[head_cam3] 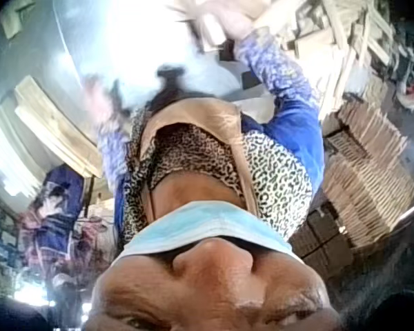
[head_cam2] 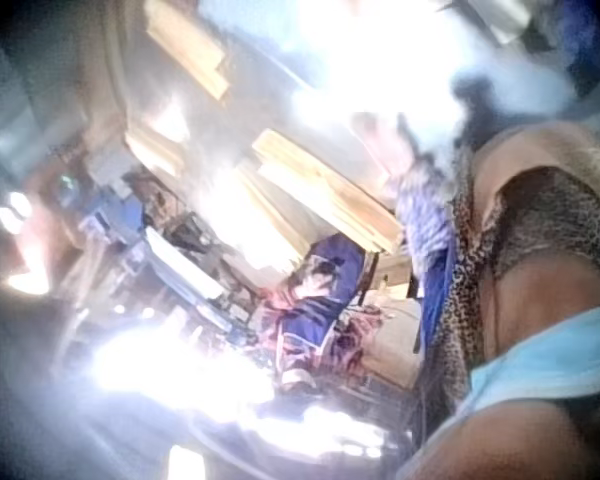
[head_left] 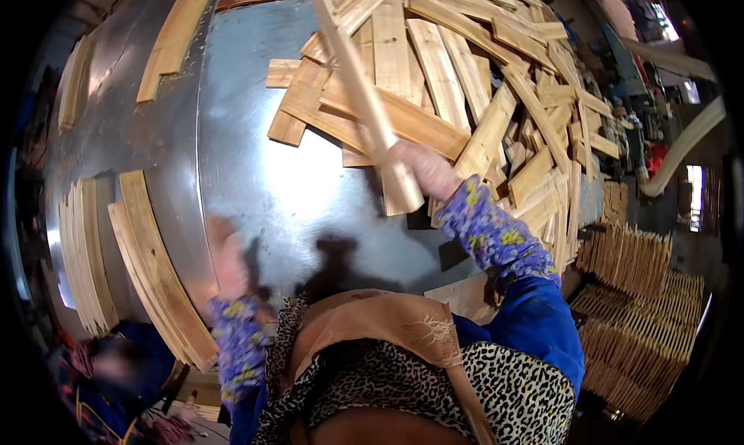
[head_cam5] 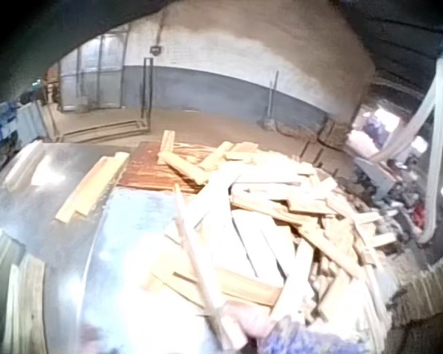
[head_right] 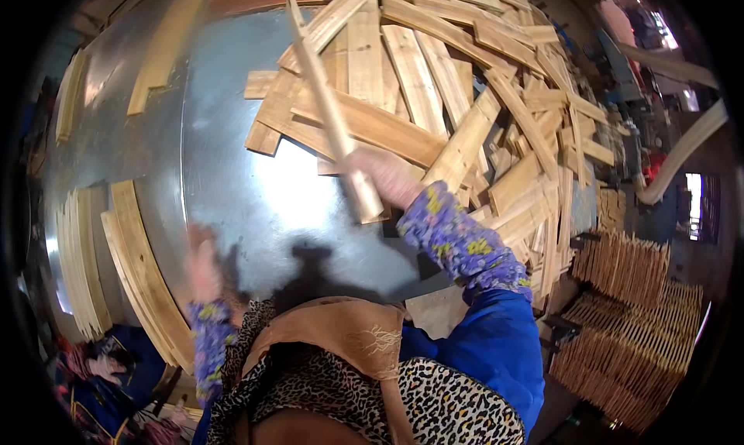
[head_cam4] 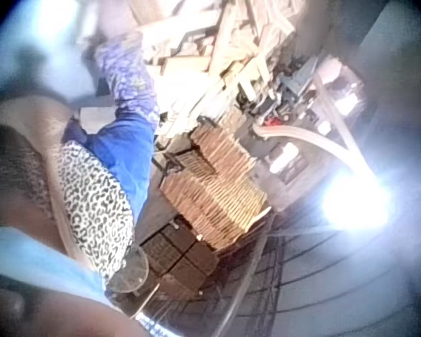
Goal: The person sorts and stacks wooden planks on a metal table. They pick up planks from a pile, align them, and place them into neat stacks.
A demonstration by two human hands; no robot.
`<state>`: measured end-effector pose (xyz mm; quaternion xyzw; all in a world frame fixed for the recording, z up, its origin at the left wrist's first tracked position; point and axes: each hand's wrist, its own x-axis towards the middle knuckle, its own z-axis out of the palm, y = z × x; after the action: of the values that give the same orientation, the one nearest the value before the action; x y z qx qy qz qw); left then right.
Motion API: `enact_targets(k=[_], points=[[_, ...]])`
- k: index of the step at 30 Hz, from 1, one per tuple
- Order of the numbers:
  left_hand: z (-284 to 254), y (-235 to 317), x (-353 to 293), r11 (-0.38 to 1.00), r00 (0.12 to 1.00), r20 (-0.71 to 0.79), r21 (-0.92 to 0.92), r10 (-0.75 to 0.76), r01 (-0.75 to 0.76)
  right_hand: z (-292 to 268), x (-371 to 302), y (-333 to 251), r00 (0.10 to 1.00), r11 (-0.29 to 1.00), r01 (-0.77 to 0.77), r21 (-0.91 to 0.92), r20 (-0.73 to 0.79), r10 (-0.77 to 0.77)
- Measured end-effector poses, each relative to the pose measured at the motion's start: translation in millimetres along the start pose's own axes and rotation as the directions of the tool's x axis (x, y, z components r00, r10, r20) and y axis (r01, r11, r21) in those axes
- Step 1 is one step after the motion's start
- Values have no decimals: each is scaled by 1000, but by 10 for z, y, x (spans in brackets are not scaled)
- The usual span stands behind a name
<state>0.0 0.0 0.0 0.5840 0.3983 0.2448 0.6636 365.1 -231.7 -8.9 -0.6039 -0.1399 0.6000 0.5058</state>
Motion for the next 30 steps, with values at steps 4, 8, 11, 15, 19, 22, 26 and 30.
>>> enact_targets(k=[4, 8, 11, 15, 19, 22, 26, 30], points=[[1727, -1409, 384, 330, 679, 668, -594, -305, 733, -635, -358, -816, 732, 264, -506, -821, -571, -371], [2369, -1223, 301, 656, 775, 562, -473, -289, 588, -1999, -835, -66, 323, 438, -770, -464, -876, -359], [2172, -1036, 337, 915, 840, 487, -177, -238, 362, -2431, -926, 594, 358, 727, -624, -286, -932, -58], [1978, -860, 165, 959, 916, 344, -116, -205, 258, -1331, -1166, 560, 575, 983, -84, -164, -813, -87], [1966, -809, -16, 952, 907, 371, -147, -198, 268, -270, -1168, 1021, 624, 964, 208, -165, -737, -260], [2088, -744, -143, 933, 828, 527, -165, -191, 320, 454, -856, 1139, 894, 944, 176, -278, -355, -272], [1778, -849, -42, 770, 729, 567, -239, -385, 592, 439, -546, 1051, 774, 405, 319, -857, -11, -633], [1549, -788, -213, 697, 769, 544, -407, -335, 591, -431, -743, 749, 577, -27, -336, -941, -183, -796]])
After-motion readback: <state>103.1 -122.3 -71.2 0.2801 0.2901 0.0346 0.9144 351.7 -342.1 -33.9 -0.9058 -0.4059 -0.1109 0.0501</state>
